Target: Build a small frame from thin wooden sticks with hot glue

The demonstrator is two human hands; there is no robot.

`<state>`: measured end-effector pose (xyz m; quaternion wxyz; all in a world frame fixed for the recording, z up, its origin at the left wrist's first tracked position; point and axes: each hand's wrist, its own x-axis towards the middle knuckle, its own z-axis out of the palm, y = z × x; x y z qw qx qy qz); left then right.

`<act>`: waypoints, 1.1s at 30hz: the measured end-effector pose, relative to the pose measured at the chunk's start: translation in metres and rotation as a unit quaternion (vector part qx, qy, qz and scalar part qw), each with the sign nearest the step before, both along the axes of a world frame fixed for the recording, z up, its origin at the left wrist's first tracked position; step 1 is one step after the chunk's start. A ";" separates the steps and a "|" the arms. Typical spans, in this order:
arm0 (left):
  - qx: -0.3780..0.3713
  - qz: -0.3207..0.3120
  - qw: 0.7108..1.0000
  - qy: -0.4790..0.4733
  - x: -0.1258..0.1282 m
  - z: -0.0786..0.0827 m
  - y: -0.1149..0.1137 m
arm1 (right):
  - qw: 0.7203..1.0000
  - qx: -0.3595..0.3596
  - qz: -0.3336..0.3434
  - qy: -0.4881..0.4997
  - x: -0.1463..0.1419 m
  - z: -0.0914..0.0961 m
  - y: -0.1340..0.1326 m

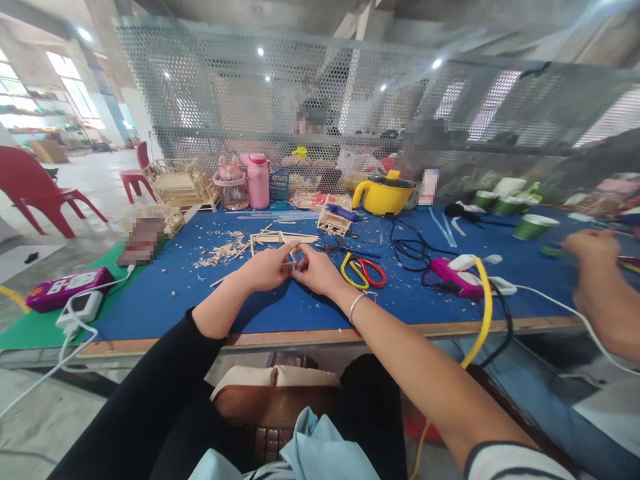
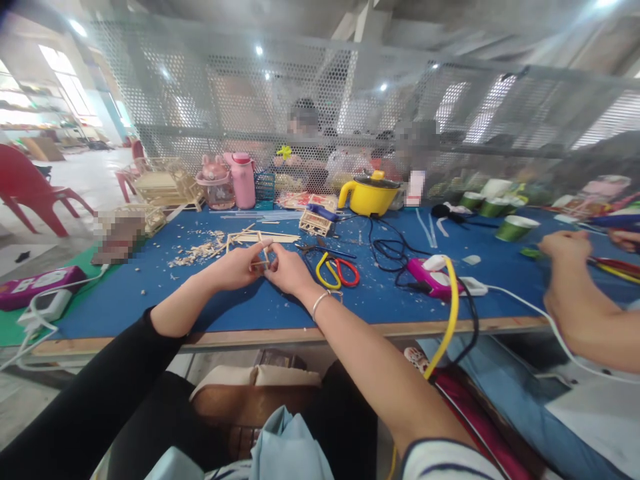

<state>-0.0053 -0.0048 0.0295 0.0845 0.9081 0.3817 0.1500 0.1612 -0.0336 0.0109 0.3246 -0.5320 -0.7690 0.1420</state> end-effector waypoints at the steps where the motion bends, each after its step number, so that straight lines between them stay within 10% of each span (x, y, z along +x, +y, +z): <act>1: 0.003 0.008 1.000 0.007 -0.001 0.001 0.000 | 1.000 0.007 -0.009 -0.016 -0.001 0.002 -0.002; 8: 0.116 0.059 0.981 -0.143 -0.014 0.013 -0.043 | 0.998 0.052 -0.031 -0.002 0.016 0.017 -0.049; 17: -0.119 0.005 0.958 -0.260 0.019 -0.024 -0.100 | 0.972 -0.081 0.015 0.221 0.013 0.004 -0.080; 21: -0.089 0.021 0.958 -0.274 0.021 -0.026 -0.098 | 0.987 -0.073 0.010 0.143 0.043 0.016 -0.060; 26: -0.119 0.061 0.926 -0.354 0.014 -0.025 -0.096 | 0.934 -0.002 -0.295 -0.202 0.096 0.038 -0.035; 33: -0.247 0.065 0.858 -0.445 0.013 -0.031 -0.091 | 0.925 -0.149 -0.214 -0.277 0.109 0.032 -0.026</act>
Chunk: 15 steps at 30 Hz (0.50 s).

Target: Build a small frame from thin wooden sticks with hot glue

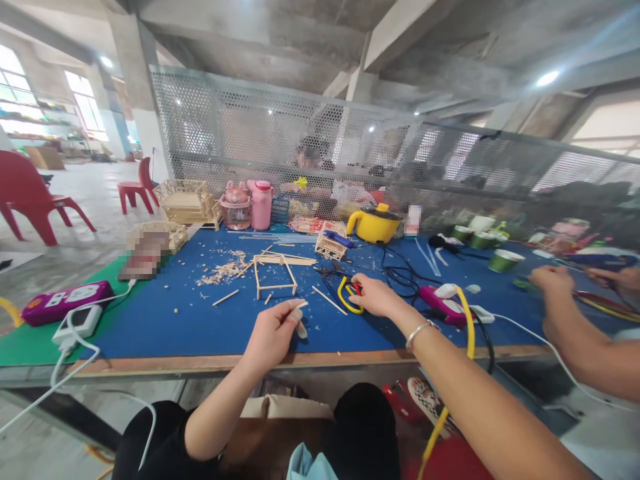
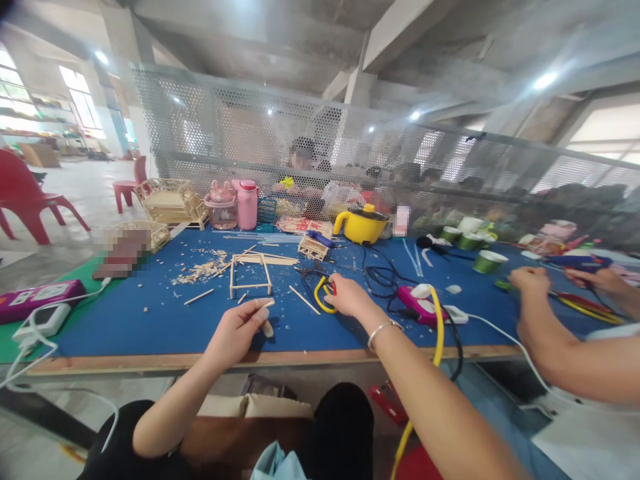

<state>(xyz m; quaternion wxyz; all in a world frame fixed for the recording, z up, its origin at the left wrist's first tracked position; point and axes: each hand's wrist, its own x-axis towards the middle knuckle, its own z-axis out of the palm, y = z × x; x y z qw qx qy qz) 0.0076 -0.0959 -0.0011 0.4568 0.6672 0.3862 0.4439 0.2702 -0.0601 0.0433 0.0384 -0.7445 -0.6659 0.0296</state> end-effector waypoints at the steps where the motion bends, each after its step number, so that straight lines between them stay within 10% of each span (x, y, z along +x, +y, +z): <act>1: 0.001 0.001 1.000 -0.003 0.000 0.000 0.000 | 1.000 -0.008 -0.004 0.001 0.002 0.000 0.005; 10: 0.016 -0.008 1.000 0.020 -0.002 0.007 -0.006 | 0.997 -0.060 -0.014 -0.051 0.004 0.014 0.033; 15: 0.014 -0.005 0.999 0.028 -0.002 0.006 -0.006 | 0.992 -0.070 -0.018 -0.107 0.006 0.059 0.039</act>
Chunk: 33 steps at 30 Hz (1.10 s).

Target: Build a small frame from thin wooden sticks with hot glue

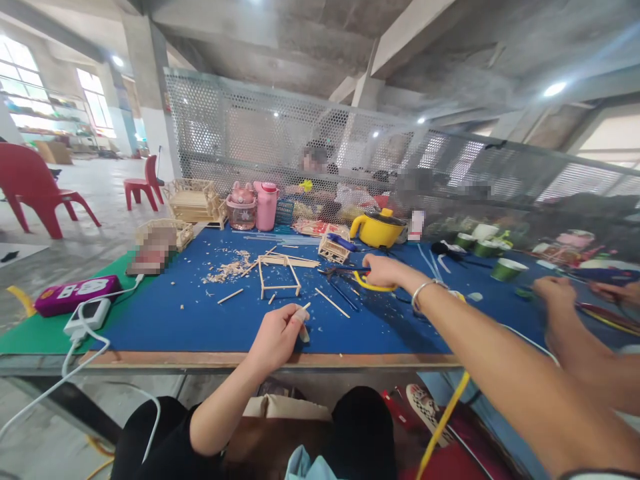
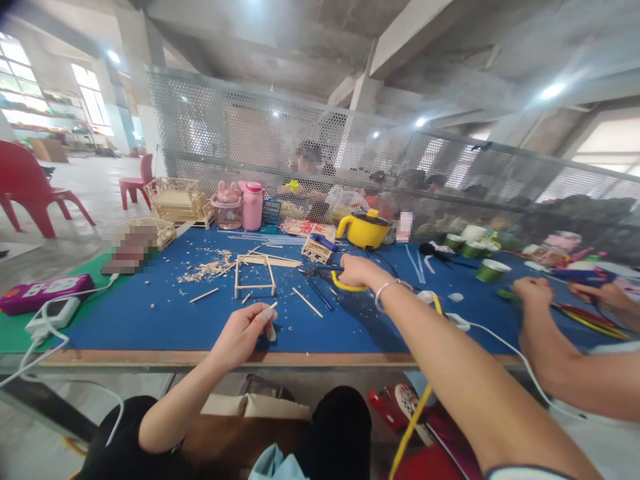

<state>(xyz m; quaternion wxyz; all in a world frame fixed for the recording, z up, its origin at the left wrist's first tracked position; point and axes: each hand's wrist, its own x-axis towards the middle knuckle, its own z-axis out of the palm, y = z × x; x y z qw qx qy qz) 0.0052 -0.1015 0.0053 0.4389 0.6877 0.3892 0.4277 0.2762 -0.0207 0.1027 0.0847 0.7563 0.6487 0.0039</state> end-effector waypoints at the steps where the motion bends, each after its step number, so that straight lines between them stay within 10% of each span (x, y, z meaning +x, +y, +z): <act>1: 0.000 0.002 1.000 0.002 0.000 0.000 0.000 | 1.000 -0.006 0.003 -0.008 0.001 0.012 0.000; 8: -0.003 0.009 1.000 0.001 -0.001 0.000 0.001 | 0.994 -0.094 0.043 -0.037 0.006 0.057 -0.025; 17: -0.009 0.005 1.000 -0.011 0.000 0.003 -0.001 | 0.996 -0.015 -0.085 -0.009 0.041 -0.027 -0.057; 26: -0.013 0.011 1.000 -0.008 0.001 0.000 0.000 | 0.994 0.096 0.009 0.052 -0.023 -0.052 -0.036; 33: -0.008 0.002 1.000 -0.027 0.001 -0.008 0.000 | 0.976 0.186 -0.052 0.098 -0.046 -0.055 -0.021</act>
